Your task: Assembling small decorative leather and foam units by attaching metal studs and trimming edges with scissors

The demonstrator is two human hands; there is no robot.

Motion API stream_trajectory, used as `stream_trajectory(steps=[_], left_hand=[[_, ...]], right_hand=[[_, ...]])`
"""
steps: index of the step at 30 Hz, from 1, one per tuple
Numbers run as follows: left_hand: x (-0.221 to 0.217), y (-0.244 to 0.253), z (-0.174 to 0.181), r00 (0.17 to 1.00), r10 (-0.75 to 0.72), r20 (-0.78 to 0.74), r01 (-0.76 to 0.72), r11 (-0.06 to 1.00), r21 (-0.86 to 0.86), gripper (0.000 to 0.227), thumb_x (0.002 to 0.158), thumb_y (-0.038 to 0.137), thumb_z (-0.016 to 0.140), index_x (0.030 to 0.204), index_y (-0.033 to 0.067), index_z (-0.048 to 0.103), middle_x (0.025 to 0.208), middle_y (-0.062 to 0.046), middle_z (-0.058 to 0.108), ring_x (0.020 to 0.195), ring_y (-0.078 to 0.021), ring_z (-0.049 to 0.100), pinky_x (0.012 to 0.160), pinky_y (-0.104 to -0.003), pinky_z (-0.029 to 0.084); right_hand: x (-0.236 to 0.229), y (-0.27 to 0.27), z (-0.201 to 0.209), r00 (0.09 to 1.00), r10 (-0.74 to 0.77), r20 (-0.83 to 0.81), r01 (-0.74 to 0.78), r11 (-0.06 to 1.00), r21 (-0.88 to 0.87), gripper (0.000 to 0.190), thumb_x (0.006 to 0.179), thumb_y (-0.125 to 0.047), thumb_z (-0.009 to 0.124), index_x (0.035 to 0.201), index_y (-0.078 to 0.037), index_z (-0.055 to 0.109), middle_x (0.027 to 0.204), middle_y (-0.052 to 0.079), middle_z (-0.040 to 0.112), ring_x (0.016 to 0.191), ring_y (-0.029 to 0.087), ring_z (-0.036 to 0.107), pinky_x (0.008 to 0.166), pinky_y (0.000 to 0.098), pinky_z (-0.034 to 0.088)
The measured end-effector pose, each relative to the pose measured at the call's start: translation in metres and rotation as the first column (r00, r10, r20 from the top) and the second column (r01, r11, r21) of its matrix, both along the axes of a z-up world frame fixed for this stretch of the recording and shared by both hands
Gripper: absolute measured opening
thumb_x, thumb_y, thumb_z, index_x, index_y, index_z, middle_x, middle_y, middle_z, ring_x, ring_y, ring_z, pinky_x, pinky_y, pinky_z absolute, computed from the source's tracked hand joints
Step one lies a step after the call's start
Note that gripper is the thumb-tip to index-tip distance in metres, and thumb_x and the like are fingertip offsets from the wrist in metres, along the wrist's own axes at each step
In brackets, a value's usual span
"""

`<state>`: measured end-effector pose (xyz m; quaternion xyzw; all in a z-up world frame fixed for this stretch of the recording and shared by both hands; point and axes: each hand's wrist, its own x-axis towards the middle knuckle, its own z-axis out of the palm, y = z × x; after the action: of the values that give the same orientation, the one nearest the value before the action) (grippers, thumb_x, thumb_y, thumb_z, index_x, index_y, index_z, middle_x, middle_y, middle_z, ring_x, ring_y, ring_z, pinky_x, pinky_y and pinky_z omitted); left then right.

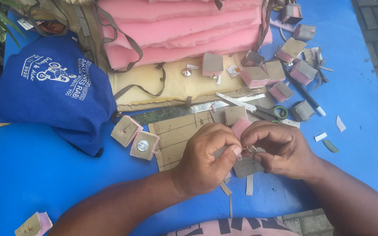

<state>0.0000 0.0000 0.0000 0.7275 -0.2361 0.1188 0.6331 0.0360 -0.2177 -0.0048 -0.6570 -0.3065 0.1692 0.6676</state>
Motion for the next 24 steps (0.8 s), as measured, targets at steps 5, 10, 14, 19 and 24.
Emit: stream_trajectory(steps=[5, 10, 14, 19, 24], left_hand=[[0.009, 0.014, 0.000, 0.990, -0.043, -0.134, 0.036, 0.998, -0.053, 0.014, 0.095, 0.009, 0.055, 0.082, 0.0056, 0.060, 0.081, -0.006, 0.060, 0.075, -0.0185, 0.058, 0.071, -0.033, 0.049], [0.002, -0.001, -0.030, 0.995, -0.023, 0.092, -0.019, 0.903, 0.430, 0.037, 0.091, 0.024, 0.065, 0.061, 0.0109, 0.049, 0.060, -0.003, 0.048, 0.054, -0.0295, 0.050, 0.059, -0.046, 0.037], [0.005, 0.007, -0.023, 0.997, 0.019, 0.073, -0.057, 0.825, 0.562, 0.011, 0.081, 0.024, 0.073, 0.079, 0.0160, 0.066, 0.076, -0.002, 0.063, 0.067, -0.0309, 0.063, 0.061, -0.048, 0.044], [0.014, 0.034, 0.040, 0.990, 0.092, 0.105, -0.118, 0.952, 0.282, 0.008, 0.089, 0.011, 0.060, 0.082, 0.0096, 0.064, 0.073, -0.008, 0.063, 0.065, -0.0302, 0.061, 0.060, -0.046, 0.046], [0.013, 0.055, 0.071, 0.974, 0.197, 0.111, -0.201, 0.979, 0.024, 0.011, 0.099, 0.010, 0.058, 0.091, 0.0060, 0.063, 0.083, -0.005, 0.067, 0.073, -0.0158, 0.062, 0.069, -0.030, 0.055]], right_hand=[[0.014, -0.009, 0.000, 0.997, -0.074, 0.006, 0.073, 0.997, 0.017, 0.016, 0.092, -0.007, 0.069, 0.107, -0.004, 0.066, 0.094, 0.010, 0.069, 0.080, 0.017, 0.069, 0.075, 0.0288, 0.059], [0.016, -0.003, -0.007, 0.988, -0.153, 0.003, 0.152, 0.986, -0.072, 0.017, 0.095, -0.010, 0.070, 0.110, -0.004, 0.066, 0.097, 0.006, 0.069, 0.085, 0.013, 0.065, 0.077, 0.0260, 0.055], [0.018, 0.004, 0.004, 0.974, -0.172, 0.147, 0.204, 0.948, -0.244, 0.016, 0.096, -0.013, 0.067, 0.109, -0.005, 0.069, 0.095, 0.006, 0.069, 0.079, 0.013, 0.067, 0.072, 0.0248, 0.057], [0.014, 0.028, 0.021, 0.948, -0.063, 0.311, 0.202, 0.874, -0.441, 0.023, 0.086, 0.002, 0.068, 0.105, -0.010, 0.070, 0.093, 0.003, 0.068, 0.066, 0.008, 0.073, 0.062, 0.0228, 0.056], [0.016, 0.062, 0.015, 0.878, 0.115, 0.464, 0.170, 0.832, -0.528, 0.019, 0.077, -0.001, 0.069, 0.072, -0.008, 0.052, 0.076, 0.005, 0.053, 0.069, 0.021, 0.052, 0.054, 0.0341, 0.043]])
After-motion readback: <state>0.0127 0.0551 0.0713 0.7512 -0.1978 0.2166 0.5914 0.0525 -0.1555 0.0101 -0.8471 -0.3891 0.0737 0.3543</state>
